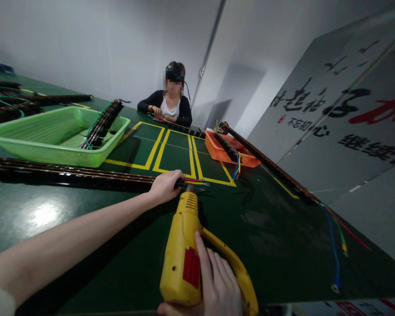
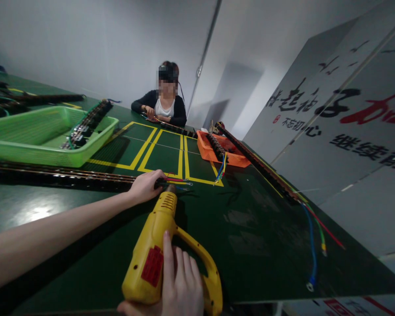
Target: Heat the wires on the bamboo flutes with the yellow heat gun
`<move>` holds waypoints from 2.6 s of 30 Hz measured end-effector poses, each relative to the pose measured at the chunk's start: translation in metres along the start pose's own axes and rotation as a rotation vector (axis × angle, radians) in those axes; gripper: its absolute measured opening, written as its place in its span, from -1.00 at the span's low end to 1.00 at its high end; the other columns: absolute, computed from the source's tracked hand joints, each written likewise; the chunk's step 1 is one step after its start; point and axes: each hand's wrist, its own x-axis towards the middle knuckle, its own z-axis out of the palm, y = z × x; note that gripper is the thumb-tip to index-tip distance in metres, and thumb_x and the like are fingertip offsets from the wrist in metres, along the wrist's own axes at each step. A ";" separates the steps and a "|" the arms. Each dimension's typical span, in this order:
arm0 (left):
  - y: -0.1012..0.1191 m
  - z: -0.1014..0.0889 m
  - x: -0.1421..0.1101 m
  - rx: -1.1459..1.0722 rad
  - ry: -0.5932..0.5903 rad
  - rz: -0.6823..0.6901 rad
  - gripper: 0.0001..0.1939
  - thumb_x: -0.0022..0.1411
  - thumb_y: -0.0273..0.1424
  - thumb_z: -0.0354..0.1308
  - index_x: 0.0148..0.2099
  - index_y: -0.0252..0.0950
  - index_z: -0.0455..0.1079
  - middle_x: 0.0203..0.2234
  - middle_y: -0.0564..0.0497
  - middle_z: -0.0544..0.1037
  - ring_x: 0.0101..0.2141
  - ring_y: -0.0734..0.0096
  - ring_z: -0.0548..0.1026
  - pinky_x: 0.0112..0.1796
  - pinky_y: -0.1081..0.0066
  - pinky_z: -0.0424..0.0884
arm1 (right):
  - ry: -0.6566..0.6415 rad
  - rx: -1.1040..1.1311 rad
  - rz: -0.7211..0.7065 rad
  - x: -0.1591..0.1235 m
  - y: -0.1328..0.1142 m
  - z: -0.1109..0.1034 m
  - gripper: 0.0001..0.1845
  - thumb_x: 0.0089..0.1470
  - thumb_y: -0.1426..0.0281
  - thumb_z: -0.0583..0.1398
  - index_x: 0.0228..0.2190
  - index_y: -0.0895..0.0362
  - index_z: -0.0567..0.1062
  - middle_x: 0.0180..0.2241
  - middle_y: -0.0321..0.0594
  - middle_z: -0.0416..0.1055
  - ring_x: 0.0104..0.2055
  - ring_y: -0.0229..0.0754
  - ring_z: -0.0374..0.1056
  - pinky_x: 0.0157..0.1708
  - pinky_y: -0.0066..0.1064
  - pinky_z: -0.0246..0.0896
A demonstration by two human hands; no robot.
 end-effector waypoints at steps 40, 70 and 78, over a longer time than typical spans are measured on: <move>0.012 -0.009 -0.004 0.142 -0.039 0.242 -0.70 0.10 -0.48 0.00 -0.07 -0.28 0.24 0.07 -0.12 0.27 0.02 0.16 0.29 0.01 0.23 0.20 | 0.022 -0.242 0.056 0.005 0.029 -0.015 0.18 -0.18 -0.35 0.02 0.17 0.34 0.11 -0.26 0.04 0.47 -0.30 0.02 0.43 -0.35 -0.24 0.36; 0.008 -0.009 0.005 0.185 -0.201 0.189 -0.69 0.22 -0.35 -0.02 0.00 -0.33 0.25 -0.11 -0.11 0.41 -0.13 0.20 0.43 -0.15 0.28 0.37 | -0.065 -0.013 0.050 0.016 -0.006 -0.009 0.25 -0.27 -0.35 0.09 0.22 0.25 0.00 -0.24 0.03 0.44 -0.27 0.07 0.40 -0.31 -0.15 0.34; 0.006 -0.002 0.000 0.208 -0.094 0.177 -0.71 0.25 -0.32 -0.05 -0.02 -0.32 0.25 -0.09 -0.09 0.41 -0.11 0.22 0.42 -0.13 0.26 0.32 | -0.462 0.202 0.302 0.038 0.000 -0.031 0.46 -0.46 0.06 0.43 0.27 -0.06 -0.33 -0.02 -0.16 0.36 -0.04 0.11 0.33 -0.10 -0.09 0.27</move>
